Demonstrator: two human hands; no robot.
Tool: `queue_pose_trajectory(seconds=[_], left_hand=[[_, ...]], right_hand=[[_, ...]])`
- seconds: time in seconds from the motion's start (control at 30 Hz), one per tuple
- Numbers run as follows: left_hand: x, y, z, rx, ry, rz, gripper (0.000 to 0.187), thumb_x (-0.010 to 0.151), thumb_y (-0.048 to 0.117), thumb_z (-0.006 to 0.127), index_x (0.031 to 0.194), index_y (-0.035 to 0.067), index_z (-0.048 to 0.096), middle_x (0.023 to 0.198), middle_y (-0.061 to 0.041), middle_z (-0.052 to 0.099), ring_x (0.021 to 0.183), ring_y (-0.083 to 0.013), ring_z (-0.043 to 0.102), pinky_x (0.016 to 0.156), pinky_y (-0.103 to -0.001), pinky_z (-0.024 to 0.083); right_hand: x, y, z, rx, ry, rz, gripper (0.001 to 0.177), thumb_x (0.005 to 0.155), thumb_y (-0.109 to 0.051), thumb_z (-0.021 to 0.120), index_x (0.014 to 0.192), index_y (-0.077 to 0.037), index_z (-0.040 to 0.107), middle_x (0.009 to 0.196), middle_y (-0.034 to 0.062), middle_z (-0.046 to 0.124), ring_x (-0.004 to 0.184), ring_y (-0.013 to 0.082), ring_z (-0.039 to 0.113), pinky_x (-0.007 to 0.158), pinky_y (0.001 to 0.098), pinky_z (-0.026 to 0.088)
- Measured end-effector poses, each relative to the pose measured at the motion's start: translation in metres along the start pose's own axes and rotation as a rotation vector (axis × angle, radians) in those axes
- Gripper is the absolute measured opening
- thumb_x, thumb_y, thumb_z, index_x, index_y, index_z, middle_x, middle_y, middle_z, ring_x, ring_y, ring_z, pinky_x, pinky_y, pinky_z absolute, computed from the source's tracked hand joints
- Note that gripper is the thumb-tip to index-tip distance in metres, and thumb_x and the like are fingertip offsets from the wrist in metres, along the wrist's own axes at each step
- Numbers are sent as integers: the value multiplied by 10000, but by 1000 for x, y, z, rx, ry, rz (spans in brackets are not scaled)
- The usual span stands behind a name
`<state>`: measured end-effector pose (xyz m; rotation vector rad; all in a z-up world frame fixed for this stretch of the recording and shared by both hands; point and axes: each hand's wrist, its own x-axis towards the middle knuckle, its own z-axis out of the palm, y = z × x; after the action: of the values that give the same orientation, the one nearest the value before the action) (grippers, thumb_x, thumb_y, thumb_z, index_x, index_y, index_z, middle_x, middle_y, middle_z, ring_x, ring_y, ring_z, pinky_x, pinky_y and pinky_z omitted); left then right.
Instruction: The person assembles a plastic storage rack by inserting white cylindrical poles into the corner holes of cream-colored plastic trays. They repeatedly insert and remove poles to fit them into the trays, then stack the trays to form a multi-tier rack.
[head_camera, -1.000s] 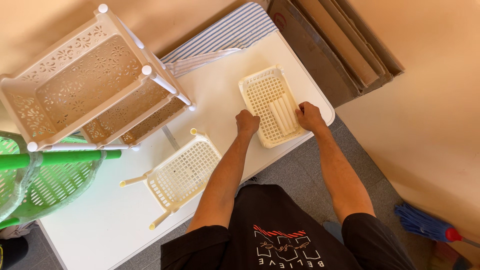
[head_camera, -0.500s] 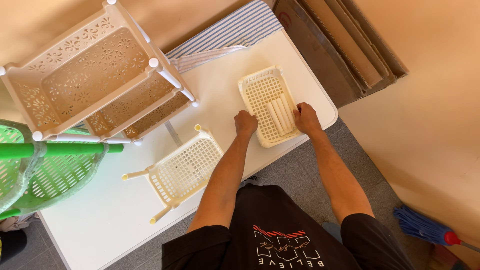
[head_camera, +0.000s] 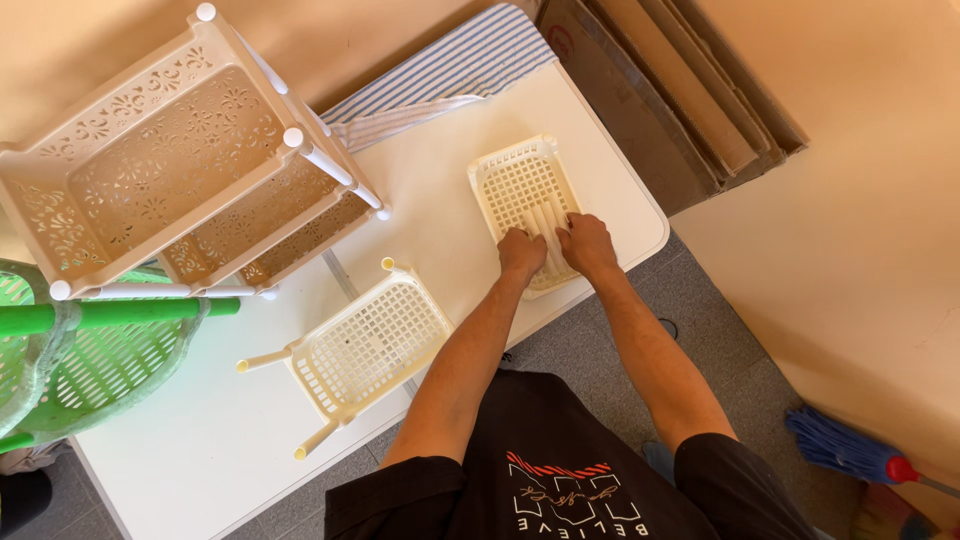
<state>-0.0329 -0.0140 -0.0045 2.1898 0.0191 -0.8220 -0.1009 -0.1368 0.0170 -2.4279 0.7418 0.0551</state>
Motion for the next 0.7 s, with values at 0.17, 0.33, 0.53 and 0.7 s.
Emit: queue_pose_trajectory(seconds=[0.17, 0.33, 0.53, 0.7], left_hand=[[-4, -1, -17, -109, 0, -183, 361, 917, 252, 689, 1098, -60, 658, 1147, -262, 718, 1022, -370, 738, 825, -438, 616], [-10, -2, -26, -149, 65, -283, 335, 963, 261, 690, 1122, -29, 638, 1188, -236, 689, 1050, -362, 701, 827, -435, 588], [-11, -3, -30, -191, 60, -313, 343, 950, 258, 705, 1147, -18, 655, 1194, -218, 688, 1025, -342, 714, 816, -425, 601], [-19, 6, -20, -361, -19, -134, 382, 977, 272, 675, 1152, -61, 743, 1090, -215, 772, 950, -313, 732, 780, -407, 573]], right_hand=[[5, -6, 21, 90, -38, -52, 381, 867, -223, 790, 1130, 43, 715, 1019, 241, 714, 909, 392, 698, 801, 465, 570], [14, -14, 32, 249, -225, 126, 470, 880, -278, 785, 1235, 12, 684, 1050, 169, 758, 931, 273, 742, 829, 377, 589], [12, -20, 31, 337, -245, 157, 487, 897, -269, 781, 1278, 14, 670, 1088, 167, 759, 963, 241, 738, 840, 349, 591], [9, -17, 5, 580, -257, 256, 449, 922, -195, 753, 1304, 21, 660, 1055, 155, 769, 871, 226, 746, 763, 349, 598]])
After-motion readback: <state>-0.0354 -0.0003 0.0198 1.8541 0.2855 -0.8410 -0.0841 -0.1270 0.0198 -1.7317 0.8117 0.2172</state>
